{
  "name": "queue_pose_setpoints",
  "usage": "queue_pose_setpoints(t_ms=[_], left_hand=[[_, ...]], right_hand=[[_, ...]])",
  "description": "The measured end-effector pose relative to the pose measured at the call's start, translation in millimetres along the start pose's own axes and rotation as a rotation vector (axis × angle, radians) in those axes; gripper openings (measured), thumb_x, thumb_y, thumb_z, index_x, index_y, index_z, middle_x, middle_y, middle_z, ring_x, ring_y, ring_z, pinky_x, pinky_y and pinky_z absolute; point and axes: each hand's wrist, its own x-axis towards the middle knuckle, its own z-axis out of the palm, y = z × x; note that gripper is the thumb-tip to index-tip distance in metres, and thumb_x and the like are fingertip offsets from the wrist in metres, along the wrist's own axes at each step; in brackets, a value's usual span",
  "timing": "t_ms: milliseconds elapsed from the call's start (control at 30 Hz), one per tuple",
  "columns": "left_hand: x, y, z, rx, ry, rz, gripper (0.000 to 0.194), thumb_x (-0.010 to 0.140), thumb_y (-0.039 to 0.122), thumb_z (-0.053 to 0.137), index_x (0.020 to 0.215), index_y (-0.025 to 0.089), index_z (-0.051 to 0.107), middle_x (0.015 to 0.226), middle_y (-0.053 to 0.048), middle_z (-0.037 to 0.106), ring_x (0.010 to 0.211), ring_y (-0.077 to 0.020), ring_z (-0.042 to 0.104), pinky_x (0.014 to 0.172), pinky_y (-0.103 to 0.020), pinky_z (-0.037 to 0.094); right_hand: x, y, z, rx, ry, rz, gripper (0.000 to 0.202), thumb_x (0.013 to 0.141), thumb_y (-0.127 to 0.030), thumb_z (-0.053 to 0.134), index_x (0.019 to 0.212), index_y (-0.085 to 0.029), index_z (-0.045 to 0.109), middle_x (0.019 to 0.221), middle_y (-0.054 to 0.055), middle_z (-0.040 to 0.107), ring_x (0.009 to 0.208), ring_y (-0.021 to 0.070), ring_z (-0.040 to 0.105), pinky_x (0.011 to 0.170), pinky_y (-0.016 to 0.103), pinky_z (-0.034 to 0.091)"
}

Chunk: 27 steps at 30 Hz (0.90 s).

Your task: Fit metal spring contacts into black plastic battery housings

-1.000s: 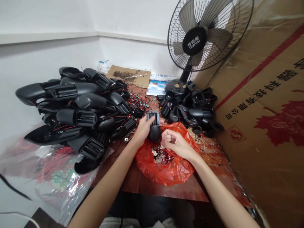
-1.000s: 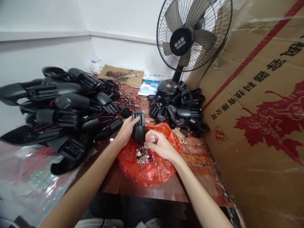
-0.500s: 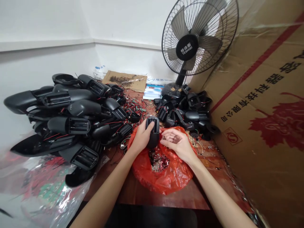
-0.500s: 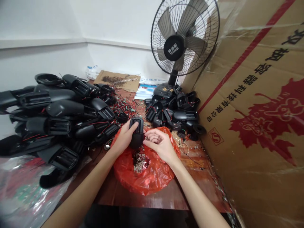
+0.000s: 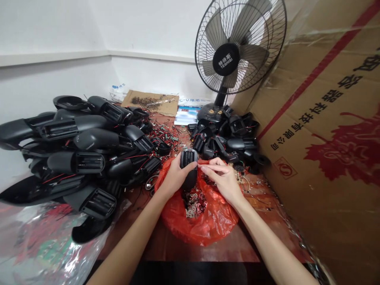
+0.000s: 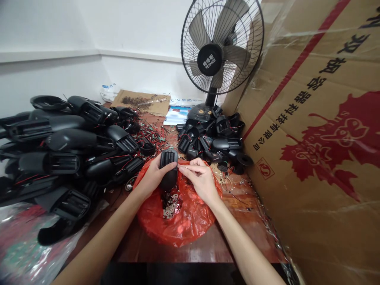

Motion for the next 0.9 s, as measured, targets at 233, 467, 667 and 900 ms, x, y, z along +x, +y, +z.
queue_pose_setpoints(t_ms=[233, 467, 667, 900], left_hand=[[-3.8, 4.7, 0.7, -0.144, -0.045, -0.095, 0.045, 0.075, 0.039, 0.083, 0.110, 0.017, 0.067, 0.100, -0.004, 0.072, 0.093, -0.0200, 0.065, 0.090, -0.030, 0.048], [-7.6, 1.4, 2.9, -0.113, -0.148, -0.143, 0.045, 0.078, 0.038, 0.081, 0.115, 0.016, 0.067, 0.113, -0.006, 0.072, 0.102, -0.0213, 0.065, 0.094, -0.031, 0.048], [-13.0, 1.8, 9.1, 0.121, -0.241, -0.013, 0.040, 0.086, 0.035, 0.072, 0.121, 0.018, 0.064, 0.115, -0.005, 0.070, 0.108, -0.0234, 0.063, 0.097, -0.034, 0.047], [-23.7, 1.8, 20.8, 0.265, -0.252, 0.154, 0.029, 0.094, 0.032, 0.062, 0.119, 0.017, 0.061, 0.116, -0.006, 0.067, 0.110, -0.0237, 0.061, 0.100, -0.036, 0.046]], right_hand=[[-0.1, -6.0, -2.7, 0.073, -0.015, -0.020, 0.023, 0.091, -0.038, 0.075, 0.104, -0.022, 0.083, 0.070, 0.002, 0.067, 0.056, 0.0106, 0.055, 0.054, 0.025, 0.045], [-1.8, -3.2, -1.1, 0.152, 0.080, -0.049, 0.015, 0.089, -0.032, 0.079, 0.098, -0.020, 0.075, 0.090, 0.007, 0.079, 0.073, 0.0183, 0.074, 0.070, 0.031, 0.058], [-5.1, -6.7, -3.3, -0.330, 0.145, -0.434, 0.012, 0.096, -0.018, 0.069, 0.101, -0.023, 0.079, 0.104, 0.007, 0.072, 0.096, 0.0190, 0.070, 0.087, 0.035, 0.055], [-7.0, -4.0, -3.9, -0.549, 0.177, -0.634, 0.026, 0.098, -0.010, 0.063, 0.117, -0.022, 0.075, 0.103, 0.008, 0.067, 0.089, 0.0190, 0.067, 0.079, 0.035, 0.056]])
